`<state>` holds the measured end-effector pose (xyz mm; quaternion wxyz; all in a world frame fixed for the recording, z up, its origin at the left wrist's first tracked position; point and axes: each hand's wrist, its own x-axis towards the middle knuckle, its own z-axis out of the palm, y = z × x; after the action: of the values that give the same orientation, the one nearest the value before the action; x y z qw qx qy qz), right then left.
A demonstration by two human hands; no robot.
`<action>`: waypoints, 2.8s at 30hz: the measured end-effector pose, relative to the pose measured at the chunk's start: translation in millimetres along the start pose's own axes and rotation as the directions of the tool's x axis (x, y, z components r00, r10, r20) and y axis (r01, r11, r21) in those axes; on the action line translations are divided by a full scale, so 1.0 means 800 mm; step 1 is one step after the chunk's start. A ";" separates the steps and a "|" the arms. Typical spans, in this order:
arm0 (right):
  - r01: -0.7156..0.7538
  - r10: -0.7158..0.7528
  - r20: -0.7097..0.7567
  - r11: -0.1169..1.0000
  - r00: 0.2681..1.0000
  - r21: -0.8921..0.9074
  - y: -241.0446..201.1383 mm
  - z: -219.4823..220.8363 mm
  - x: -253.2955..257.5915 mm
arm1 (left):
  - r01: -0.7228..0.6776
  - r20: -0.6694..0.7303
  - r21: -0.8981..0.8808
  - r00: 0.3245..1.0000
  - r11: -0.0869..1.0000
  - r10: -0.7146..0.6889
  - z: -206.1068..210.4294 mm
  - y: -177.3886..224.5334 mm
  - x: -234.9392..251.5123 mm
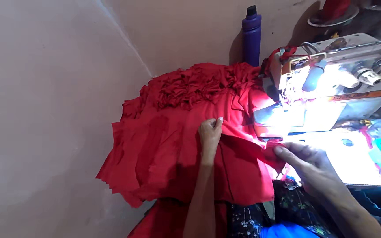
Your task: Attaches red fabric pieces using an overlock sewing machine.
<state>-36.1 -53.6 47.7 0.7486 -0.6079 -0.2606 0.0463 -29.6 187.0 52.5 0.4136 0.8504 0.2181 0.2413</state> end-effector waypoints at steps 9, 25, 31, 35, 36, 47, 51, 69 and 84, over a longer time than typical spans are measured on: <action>0.111 -0.100 0.136 0.991 0.986 -0.079 0.009 -0.006 -0.015 | 0.236 0.014 -0.253 0.971 0.938 -0.240 -0.002 -0.013 -0.010; -0.351 0.449 0.368 0.886 0.814 -0.303 0.045 -0.001 -0.024 | -0.573 -0.279 -0.007 0.788 0.819 0.549 0.047 -0.057 -0.217; -0.307 0.426 0.362 0.888 0.829 -0.342 0.046 0.001 -0.022 | -0.577 -0.288 0.266 0.717 0.772 0.635 0.064 -0.094 -0.246; -0.145 0.211 0.173 0.933 0.962 -0.329 0.021 0.005 0.000 | -0.594 -0.156 0.344 0.727 0.727 0.669 0.060 -0.095 -0.264; -0.069 0.117 0.128 0.941 0.985 -0.330 0.003 0.011 0.008 | -0.596 -0.104 0.354 0.740 0.720 0.664 0.058 -0.094 -0.266; 0.501 -0.381 0.400 0.828 0.833 -0.254 -0.021 0.002 -0.024 | 0.405 0.318 -0.600 0.912 0.690 -0.259 -0.002 0.004 -0.114; 0.407 -0.273 0.422 0.872 0.865 -0.272 0.000 -0.019 -0.037 | 0.246 0.130 -0.355 0.968 0.902 -0.213 0.017 -0.023 -0.068; 0.329 -0.247 0.443 0.937 0.862 -0.118 0.044 -0.016 -0.063 | -0.057 0.016 -0.496 0.997 0.866 0.075 0.017 0.004 -0.133; 0.056 -0.051 0.055 0.995 0.997 -0.079 0.024 0.032 -0.032 | -0.082 0.135 -0.677 0.963 0.732 0.232 0.008 0.016 -0.178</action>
<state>-65.1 -36.1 24.5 0.7174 -0.6288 -0.2983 0.0318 -136.0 94.5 26.5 0.6879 0.6828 0.0000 0.2462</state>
